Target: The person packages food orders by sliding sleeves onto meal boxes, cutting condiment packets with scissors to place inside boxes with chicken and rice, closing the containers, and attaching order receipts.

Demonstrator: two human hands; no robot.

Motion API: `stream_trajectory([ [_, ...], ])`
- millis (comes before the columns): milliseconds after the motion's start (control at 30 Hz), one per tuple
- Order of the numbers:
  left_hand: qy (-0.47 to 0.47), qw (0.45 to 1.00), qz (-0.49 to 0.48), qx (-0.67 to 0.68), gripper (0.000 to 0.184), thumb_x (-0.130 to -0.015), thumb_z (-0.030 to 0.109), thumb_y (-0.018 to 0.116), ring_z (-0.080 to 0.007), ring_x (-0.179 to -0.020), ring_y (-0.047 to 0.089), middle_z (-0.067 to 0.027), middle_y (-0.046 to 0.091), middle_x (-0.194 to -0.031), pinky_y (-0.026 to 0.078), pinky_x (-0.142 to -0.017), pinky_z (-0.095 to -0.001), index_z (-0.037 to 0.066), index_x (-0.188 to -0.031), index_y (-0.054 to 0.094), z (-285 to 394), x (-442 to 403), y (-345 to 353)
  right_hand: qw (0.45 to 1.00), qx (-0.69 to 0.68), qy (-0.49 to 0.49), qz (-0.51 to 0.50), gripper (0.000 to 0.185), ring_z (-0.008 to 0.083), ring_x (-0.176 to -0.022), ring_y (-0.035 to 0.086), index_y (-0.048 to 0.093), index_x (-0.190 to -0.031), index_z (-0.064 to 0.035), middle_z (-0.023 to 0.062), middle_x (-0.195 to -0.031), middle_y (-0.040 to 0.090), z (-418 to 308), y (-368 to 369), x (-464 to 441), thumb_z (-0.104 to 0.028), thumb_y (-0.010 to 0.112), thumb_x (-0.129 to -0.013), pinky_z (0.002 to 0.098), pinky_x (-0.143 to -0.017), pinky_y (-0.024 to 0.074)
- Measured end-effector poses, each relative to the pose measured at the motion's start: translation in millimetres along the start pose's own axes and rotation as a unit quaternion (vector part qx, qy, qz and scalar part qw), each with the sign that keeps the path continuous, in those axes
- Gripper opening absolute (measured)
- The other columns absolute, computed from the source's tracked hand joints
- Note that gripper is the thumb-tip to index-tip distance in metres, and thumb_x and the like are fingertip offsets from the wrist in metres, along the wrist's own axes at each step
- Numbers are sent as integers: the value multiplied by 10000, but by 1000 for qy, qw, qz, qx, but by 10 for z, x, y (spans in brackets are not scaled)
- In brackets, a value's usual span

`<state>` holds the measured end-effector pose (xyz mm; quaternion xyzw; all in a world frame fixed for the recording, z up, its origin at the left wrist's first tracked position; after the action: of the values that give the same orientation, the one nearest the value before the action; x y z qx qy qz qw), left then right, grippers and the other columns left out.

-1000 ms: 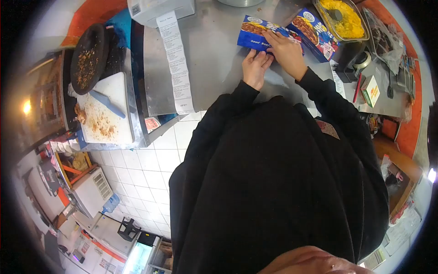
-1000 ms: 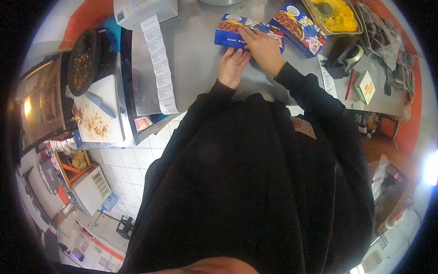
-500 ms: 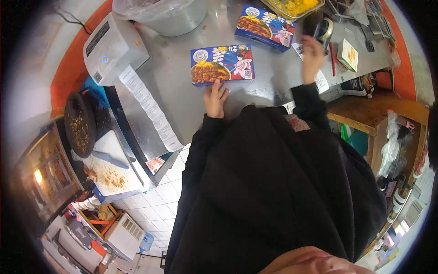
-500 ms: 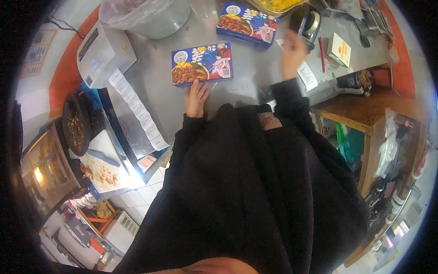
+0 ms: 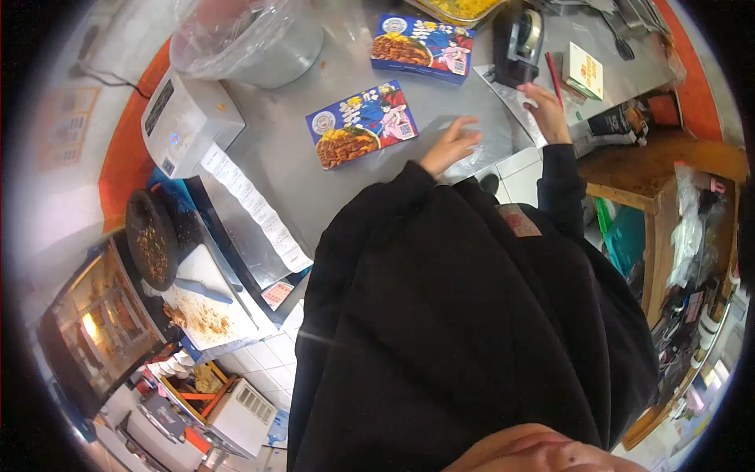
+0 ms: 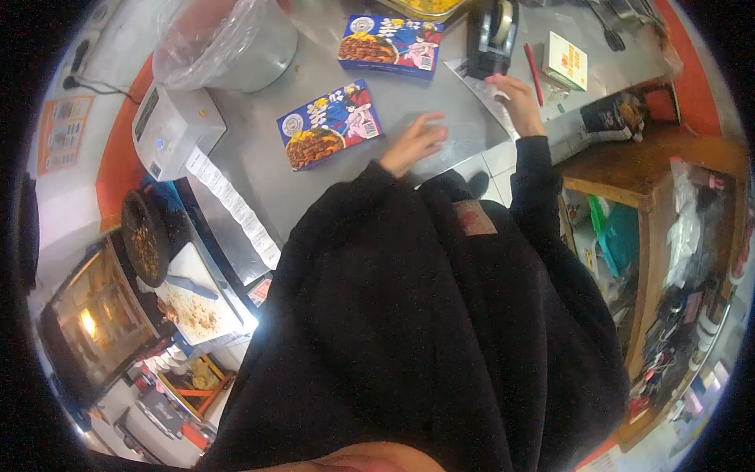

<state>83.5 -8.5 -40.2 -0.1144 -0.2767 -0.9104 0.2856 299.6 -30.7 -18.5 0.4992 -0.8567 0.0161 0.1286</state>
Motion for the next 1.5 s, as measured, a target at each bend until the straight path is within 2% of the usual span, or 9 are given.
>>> stream_trajectory([
  [333,86,957,274,26,700,-681,36,595,-341,-930,418,-251,356,-1056,356,-818,-399,68,-1222,153,-413,-1284,650,754,643,-124,57,223,253,-666,585,670,-672,-86,149,-588,577,-260,-450,-356,-304,624,-674,325,-628,451],
  [600,107,920,355,128,657,-686,-12,611,-184,-769,521,-182,362,-1064,477,-602,-255,78,-1203,216,-388,-1199,674,981,175,-68,50,234,110,-724,523,636,-785,7,59,-762,607,-364,-665,102,-218,572,-793,244,-659,391],
  [700,146,977,152,-40,400,-739,88,612,-158,-812,531,-94,479,-993,473,-625,-262,57,-1094,429,159,-657,657,994,97,-46,24,227,84,-647,482,629,-817,15,24,-714,578,-431,-451,196,-199,552,-818,211,-601,366],
  [767,232,917,271,-179,185,-767,118,578,-148,-846,535,-47,565,-928,428,-718,-274,67,-944,559,621,55,290,995,86,-26,-41,229,61,-576,447,626,-841,14,-1,-645,539,-395,-200,221,-201,551,-819,189,-537,345],
  [900,246,561,692,-382,381,-779,220,556,-294,-984,436,-177,480,-1033,333,-855,-384,-32,-1051,467,860,1540,-951,987,66,58,-136,170,49,-617,437,586,-909,39,20,-757,567,-81,550,405,-76,498,-819,182,-559,356],
  [1000,200,600,674,-383,459,-808,282,528,-300,-936,461,-189,498,-996,358,-825,-370,-73,-1082,425,464,1692,-1907,955,-55,13,-292,156,104,-831,492,588,-837,6,73,-998,536,339,1336,564,-131,513,-834,214,-735,404],
  [1067,96,846,489,-192,451,-815,290,535,-292,-847,506,-171,517,-953,404,-745,-351,-78,-1044,409,102,1340,-2209,947,-61,73,-307,174,100,-809,493,605,-825,-2,44,-932,560,582,1662,563,-158,528,-828,218,-720,390],
  [1367,77,882,422,195,548,-749,338,592,-253,-792,537,-138,458,-996,452,-503,-397,82,-1065,223,180,1289,-1631,948,5,67,-311,188,99,-834,508,598,-833,21,28,-844,570,149,1933,392,-151,523,-836,235,-740,401],
  [1500,96,883,396,233,560,-740,320,587,-290,-771,550,-158,427,-1051,445,-431,-414,123,-1085,192,269,1321,-1727,953,223,-193,-68,176,89,-797,497,606,-785,-28,20,-798,553,-448,1928,557,-167,515,-843,213,-674,369],
])
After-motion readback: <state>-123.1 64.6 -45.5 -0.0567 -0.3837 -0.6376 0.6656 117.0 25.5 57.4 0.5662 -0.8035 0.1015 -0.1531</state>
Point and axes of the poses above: each hand's wrist, its own x-axis away from the middle knuckle, its own y-axis out of the palm, z = x × y, the point moved 7 cm from there along -x, towards the middle knuckle
